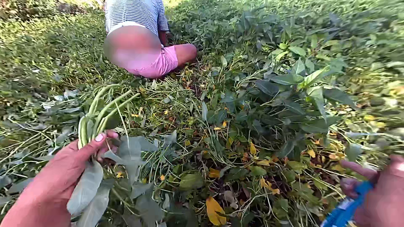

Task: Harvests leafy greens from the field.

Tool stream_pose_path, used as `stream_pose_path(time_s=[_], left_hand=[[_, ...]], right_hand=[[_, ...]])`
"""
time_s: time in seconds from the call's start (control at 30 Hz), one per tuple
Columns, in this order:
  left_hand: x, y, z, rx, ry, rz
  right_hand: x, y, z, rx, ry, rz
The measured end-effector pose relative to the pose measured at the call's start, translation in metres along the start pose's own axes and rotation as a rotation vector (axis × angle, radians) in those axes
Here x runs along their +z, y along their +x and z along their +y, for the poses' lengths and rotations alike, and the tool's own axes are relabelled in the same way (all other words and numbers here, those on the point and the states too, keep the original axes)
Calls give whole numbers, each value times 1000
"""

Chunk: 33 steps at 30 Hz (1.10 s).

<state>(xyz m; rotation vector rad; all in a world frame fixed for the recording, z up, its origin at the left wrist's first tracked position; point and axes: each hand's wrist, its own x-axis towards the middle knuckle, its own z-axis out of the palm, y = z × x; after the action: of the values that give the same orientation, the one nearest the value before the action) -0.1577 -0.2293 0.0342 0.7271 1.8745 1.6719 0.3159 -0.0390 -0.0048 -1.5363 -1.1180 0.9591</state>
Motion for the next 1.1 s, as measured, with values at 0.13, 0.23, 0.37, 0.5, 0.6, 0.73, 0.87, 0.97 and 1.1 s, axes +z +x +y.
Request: stream_pose_path(time_s=[0.13,0.23,0.37,0.5,0.6,0.73,0.87,0.97,1.1], left_hand=[[60,27,-1,364,434,-90],[151,20,-42,572,739,-265],[258,-2,-150,538,1135,-829],[293,5,-212,437,1315,-1020],[293,17,-202,398,1343,-1066],[286,37,-173,343,1293,-1071],[269,61,-128,291,1211,-958],[250,65,-96,227,1211,-871],[209,49,-73,107,1239,-842]], right_hand=[[127,14,77,194,-543,-735],[135,-3,156,455,-547,-736],[80,-53,200,734,-340,-634],[47,-42,182,688,-93,-653],[47,-16,150,507,143,-746],[85,15,123,358,248,-868],[122,35,149,482,-218,-846],[136,41,151,498,-500,-818],[137,28,127,521,-265,-846]])
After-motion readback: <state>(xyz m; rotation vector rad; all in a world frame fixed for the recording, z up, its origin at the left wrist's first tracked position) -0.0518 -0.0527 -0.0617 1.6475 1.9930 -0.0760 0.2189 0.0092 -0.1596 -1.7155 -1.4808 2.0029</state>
